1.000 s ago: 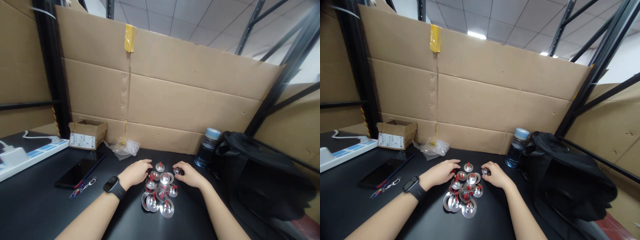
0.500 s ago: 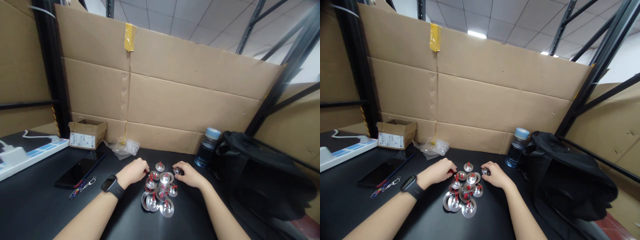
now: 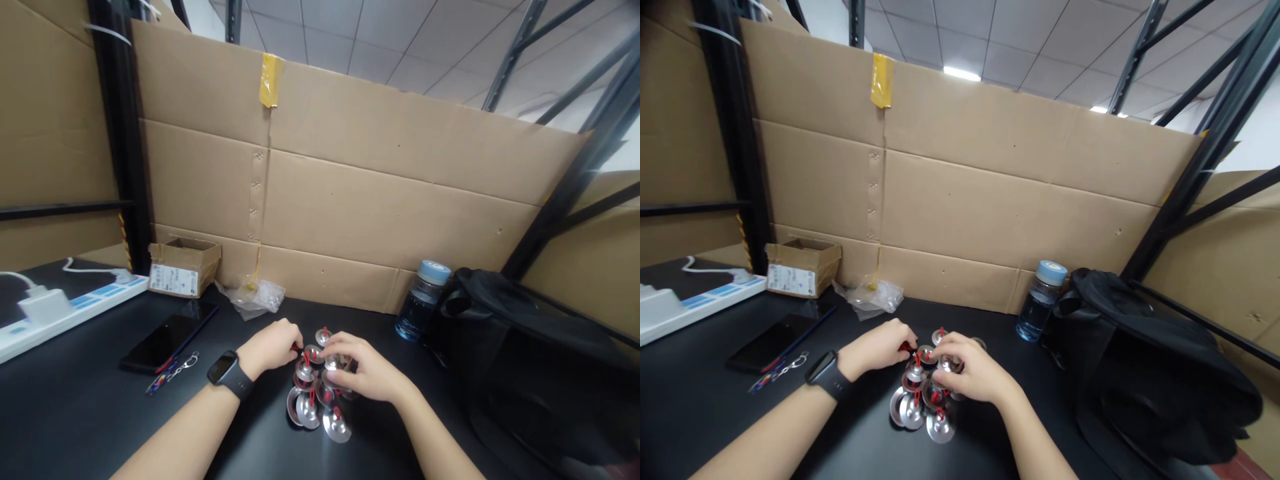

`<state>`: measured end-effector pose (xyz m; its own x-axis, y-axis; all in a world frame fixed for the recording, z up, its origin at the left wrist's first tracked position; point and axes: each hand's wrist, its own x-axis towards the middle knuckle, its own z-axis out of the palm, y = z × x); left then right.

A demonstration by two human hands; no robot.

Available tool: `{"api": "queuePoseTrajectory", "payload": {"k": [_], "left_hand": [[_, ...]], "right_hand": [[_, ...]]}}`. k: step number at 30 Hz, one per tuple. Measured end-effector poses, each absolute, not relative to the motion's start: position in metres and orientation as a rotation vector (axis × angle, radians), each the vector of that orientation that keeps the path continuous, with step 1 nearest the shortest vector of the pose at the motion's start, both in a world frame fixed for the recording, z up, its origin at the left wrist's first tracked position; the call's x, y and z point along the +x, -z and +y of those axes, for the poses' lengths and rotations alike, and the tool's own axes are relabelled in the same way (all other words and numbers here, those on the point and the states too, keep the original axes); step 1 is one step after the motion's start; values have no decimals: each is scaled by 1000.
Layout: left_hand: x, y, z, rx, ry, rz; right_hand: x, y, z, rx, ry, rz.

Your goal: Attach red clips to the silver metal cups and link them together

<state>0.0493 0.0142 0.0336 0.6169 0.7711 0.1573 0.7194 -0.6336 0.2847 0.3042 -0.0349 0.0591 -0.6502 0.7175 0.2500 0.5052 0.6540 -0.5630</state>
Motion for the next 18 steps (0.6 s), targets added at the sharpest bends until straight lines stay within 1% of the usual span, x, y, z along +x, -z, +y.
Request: {"api": "queuePoseTrajectory", "payload": {"k": [2,5,15,18], "left_hand": [[49,-34,14,2640,-403,1228],[50,-33,14,2629,-422,1216],[50,-28,16,2637,-443,1206],[49,-28,17,2643,-436,1208]], "right_hand": [[299,-57,-38,-933,-692,-2467],[296,-51,-38,-985,-698,-2496],[302,-49,-38,-1222,-486,-2487],[306,-46,-33,-1216,-453,-2501]]}}
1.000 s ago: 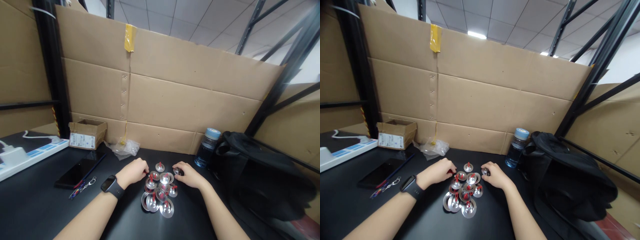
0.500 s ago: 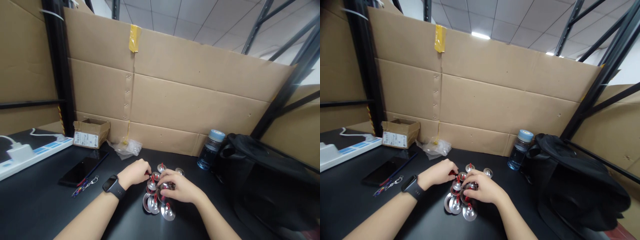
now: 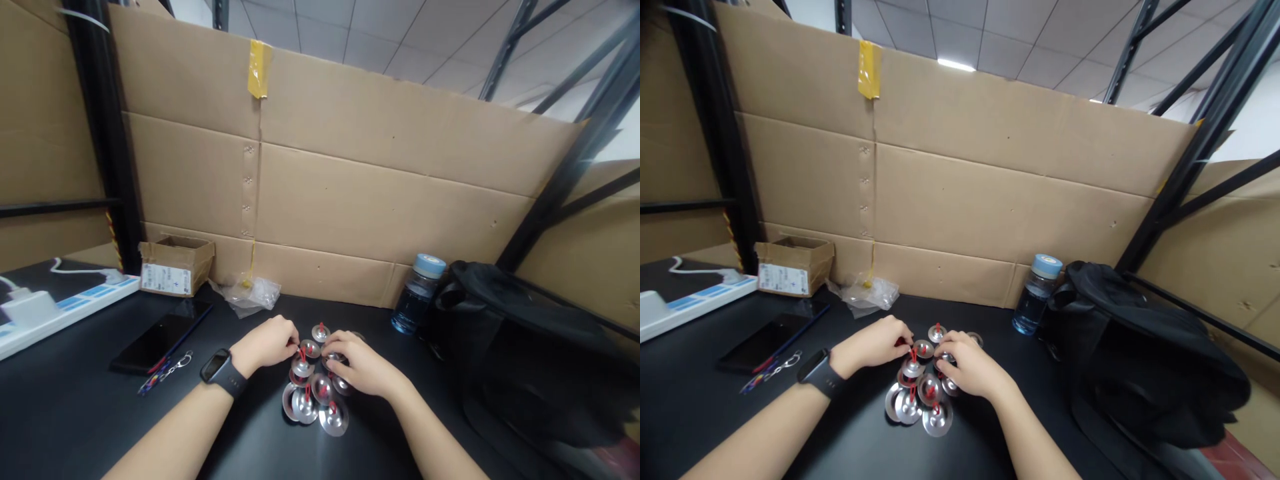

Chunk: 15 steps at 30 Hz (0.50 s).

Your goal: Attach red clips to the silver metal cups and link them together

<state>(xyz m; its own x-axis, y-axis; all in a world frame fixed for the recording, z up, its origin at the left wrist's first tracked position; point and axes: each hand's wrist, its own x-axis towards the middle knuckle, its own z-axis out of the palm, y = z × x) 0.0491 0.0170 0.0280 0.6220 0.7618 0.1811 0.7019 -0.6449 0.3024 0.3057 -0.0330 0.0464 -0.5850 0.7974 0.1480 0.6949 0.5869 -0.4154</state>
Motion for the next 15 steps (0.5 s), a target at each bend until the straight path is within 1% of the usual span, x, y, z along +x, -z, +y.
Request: {"api": "queuePoseTrajectory", "payload": {"k": [5,15], "left_hand": [[50,-30,16,2641,-430,1238],[53,-33,13,2635,-435,1286]], "right_hand": [[308,-47,-29,-1145,-452,-2505],[303,-48,-32,-1199,-409,-2439]]}}
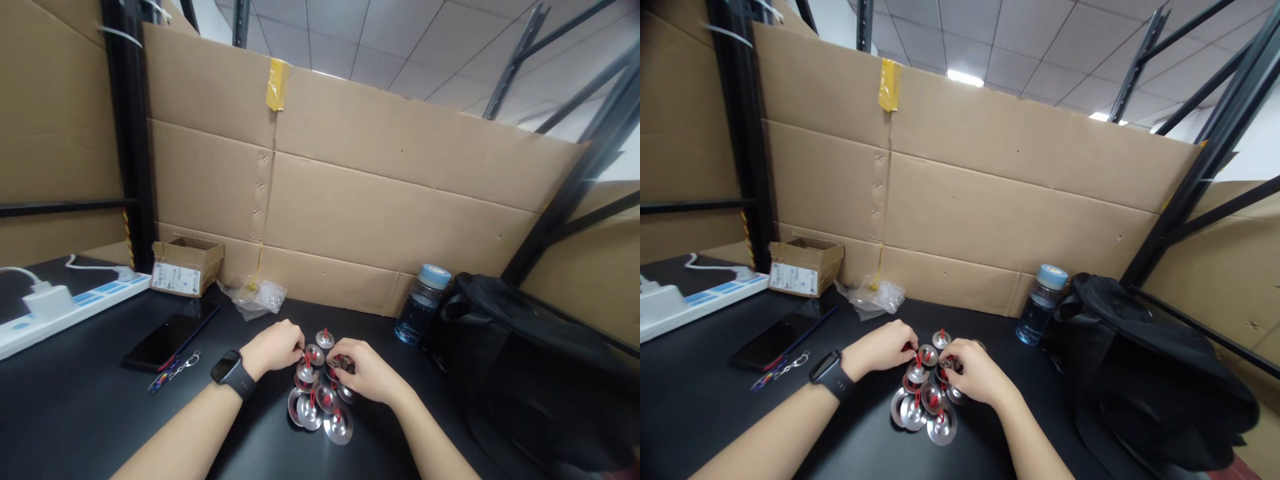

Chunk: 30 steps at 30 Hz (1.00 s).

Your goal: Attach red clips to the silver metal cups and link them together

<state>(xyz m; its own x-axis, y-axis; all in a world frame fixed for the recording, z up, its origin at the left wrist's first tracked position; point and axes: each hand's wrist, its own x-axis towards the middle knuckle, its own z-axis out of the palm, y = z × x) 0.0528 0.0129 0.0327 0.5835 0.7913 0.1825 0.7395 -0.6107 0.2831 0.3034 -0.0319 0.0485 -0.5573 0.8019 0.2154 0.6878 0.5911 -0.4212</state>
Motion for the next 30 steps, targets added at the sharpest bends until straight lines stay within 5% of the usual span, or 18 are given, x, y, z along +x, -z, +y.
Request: {"api": "queuePoseTrajectory", "payload": {"k": [22,30], "left_hand": [[53,-35,6,2670,-444,1330],[63,-51,-2,2710,-842,1280]], "right_hand": [[307,-40,-20,-1201,-356,-2274],[299,-44,-23,-1153,-373,-2138]]}}
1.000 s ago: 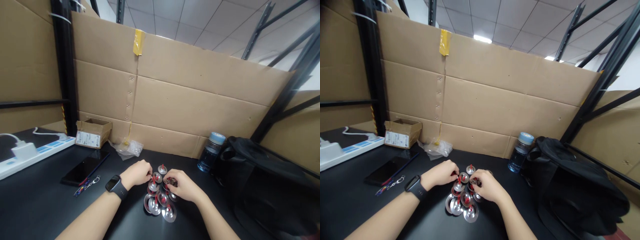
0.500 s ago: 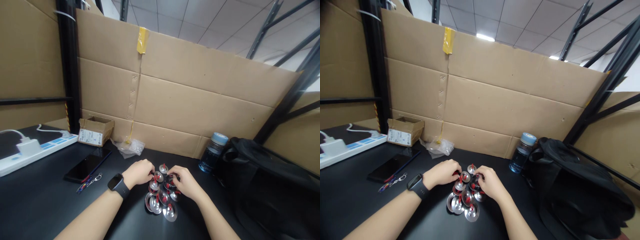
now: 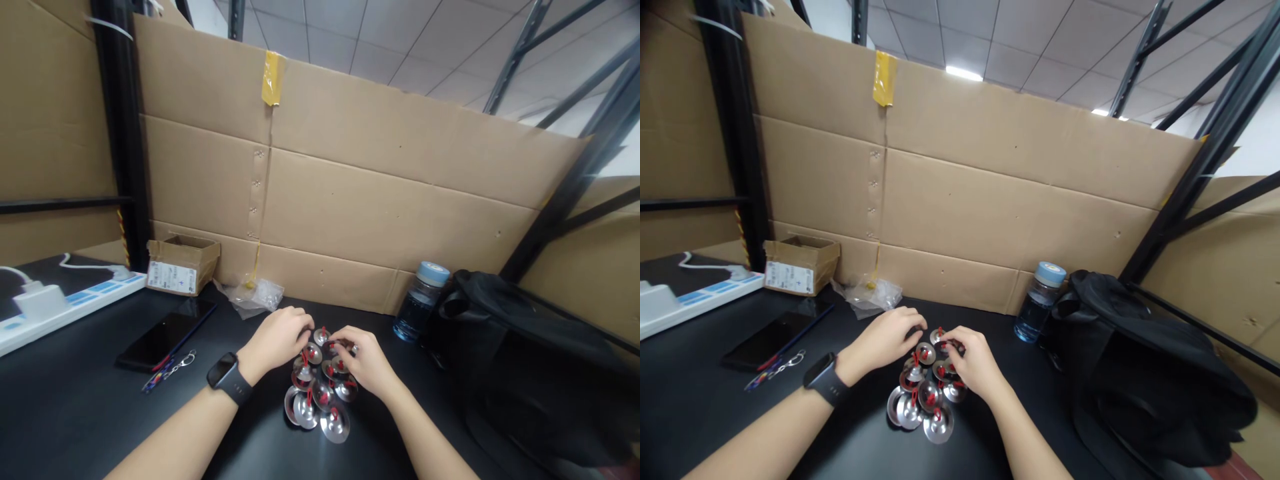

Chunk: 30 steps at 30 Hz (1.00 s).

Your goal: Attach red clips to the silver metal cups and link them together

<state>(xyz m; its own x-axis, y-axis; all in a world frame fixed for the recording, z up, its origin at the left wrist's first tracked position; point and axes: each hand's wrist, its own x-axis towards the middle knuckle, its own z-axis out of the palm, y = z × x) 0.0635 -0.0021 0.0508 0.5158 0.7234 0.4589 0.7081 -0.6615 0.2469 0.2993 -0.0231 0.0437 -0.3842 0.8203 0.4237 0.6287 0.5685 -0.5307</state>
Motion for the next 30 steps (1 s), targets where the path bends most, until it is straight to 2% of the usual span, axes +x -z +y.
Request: {"api": "queuePoseTrajectory", "payload": {"k": [5,13,30], "left_hand": [[79,-55,-17,2730,-907,1012],[81,-53,-16,2832,-1053,1039],[97,-39,-20,2814,-1073,1230]], "right_hand": [[293,-44,-28,-1134,-350,-2077],[285,-35,-31,-1153,-707,-1794],[287,-32,-31,-1119,-877,-1726]]}}
